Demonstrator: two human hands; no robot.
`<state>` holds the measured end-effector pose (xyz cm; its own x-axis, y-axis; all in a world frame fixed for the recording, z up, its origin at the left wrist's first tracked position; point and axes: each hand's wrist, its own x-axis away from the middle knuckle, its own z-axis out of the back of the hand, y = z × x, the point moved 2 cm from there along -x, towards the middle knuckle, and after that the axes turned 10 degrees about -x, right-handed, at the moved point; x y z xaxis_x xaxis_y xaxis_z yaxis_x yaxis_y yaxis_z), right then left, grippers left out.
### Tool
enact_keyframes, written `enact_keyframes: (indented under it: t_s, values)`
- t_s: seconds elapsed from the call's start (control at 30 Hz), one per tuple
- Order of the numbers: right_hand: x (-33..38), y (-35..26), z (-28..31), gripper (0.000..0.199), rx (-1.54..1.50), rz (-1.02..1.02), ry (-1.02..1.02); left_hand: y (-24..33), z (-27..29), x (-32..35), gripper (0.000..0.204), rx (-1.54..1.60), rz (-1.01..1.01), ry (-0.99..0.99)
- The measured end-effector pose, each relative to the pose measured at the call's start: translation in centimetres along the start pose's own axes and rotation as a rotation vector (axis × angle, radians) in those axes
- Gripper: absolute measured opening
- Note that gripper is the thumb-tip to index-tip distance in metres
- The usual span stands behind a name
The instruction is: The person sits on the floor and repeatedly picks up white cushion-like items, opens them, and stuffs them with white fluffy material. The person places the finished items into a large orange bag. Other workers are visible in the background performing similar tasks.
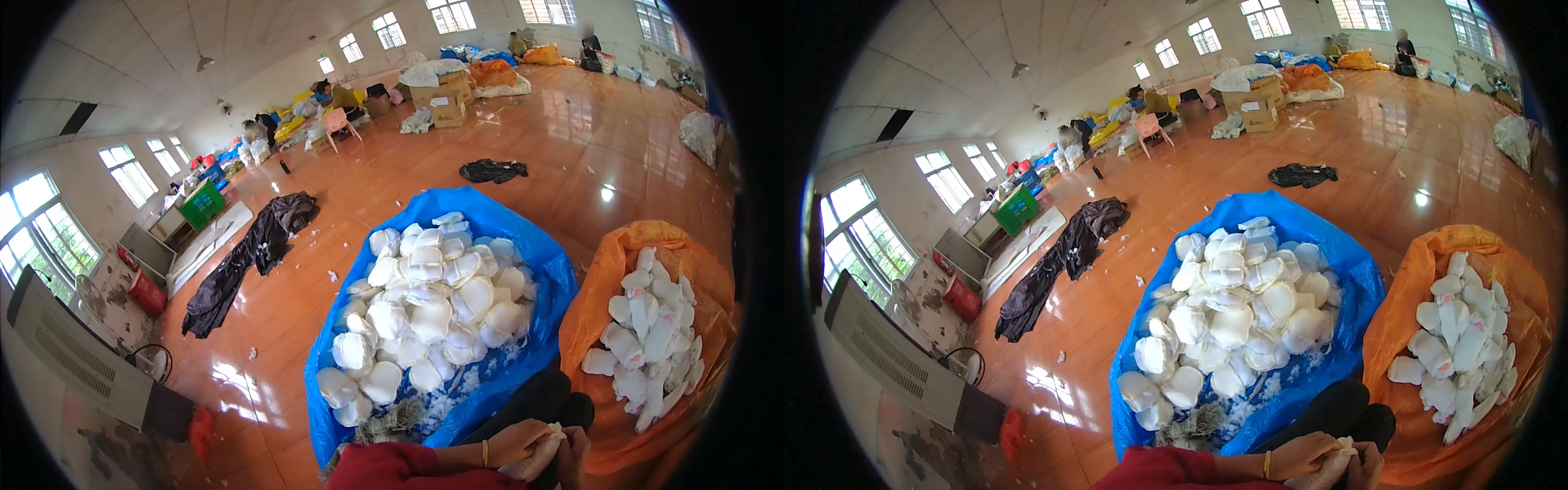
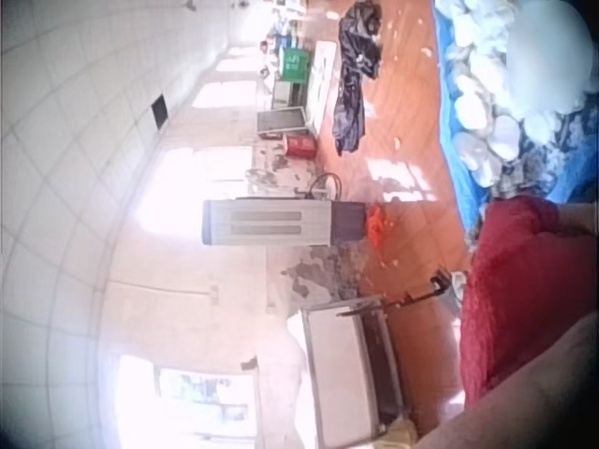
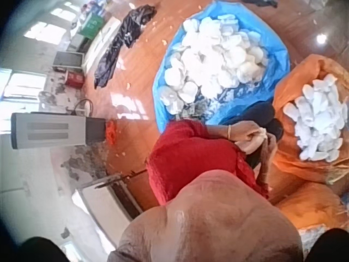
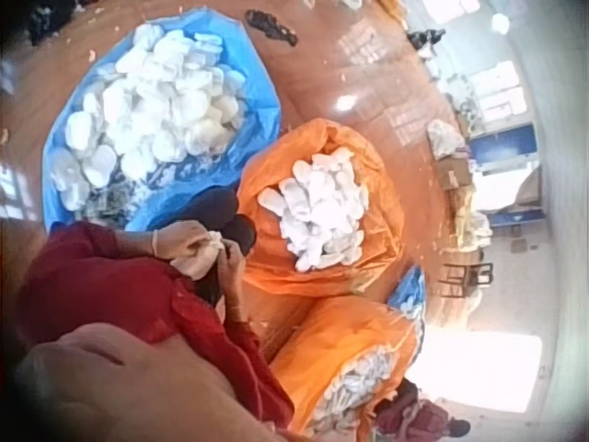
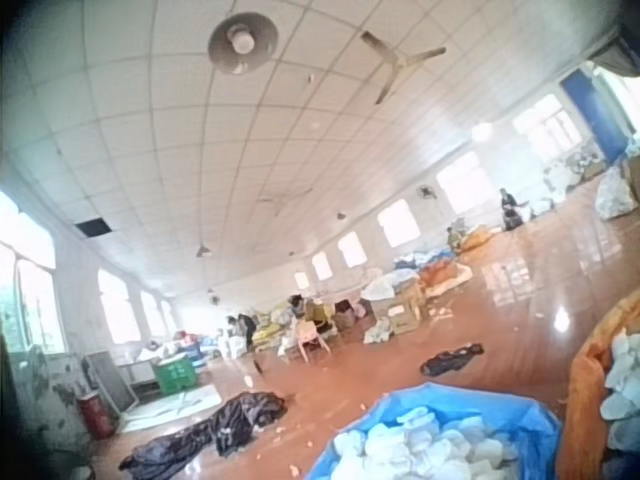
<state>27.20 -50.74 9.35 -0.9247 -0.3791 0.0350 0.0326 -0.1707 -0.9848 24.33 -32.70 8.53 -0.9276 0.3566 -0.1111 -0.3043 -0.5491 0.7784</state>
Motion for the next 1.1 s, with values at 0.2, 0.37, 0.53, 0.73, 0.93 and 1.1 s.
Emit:
enact_keyframes:
  t_s: [0.2,0.37,0.53,0.73,0.93,1.1]
  values:
    - [-0.1,0.6,-0.5,0.003,-0.016,0.006,0.194,0.6,-1.4,0.9,0.032,-0.057,0.022,0.213]
    - [0.7,0.8,0.0,0.003,0.047,0.113,0.239,0.6,-2.5,0.5,0.033,-0.067,0.105,0.175]
    - [1.2,1.6,0.5,0.007,0.089,0.203,0.236,0.2,-2.4,0.4,0.032,0.103,0.212,-0.027]
    - [1.3,1.3,-0.2,0.016,0.054,0.272,0.253,-1.1,-3.9,1.1,0.031,0.174,0.222,-0.006]
    - [1.1,2.8,0.6,0.018,-0.233,0.073,0.143,-0.6,-4.2,1.3,0.031,0.132,0.062,0.211]
    - [0.2,1.3,1.2,0.014,-0.163,0.031,-0.044,-1.8,-5.8,1.8,0.035,0.319,0.280,0.176]
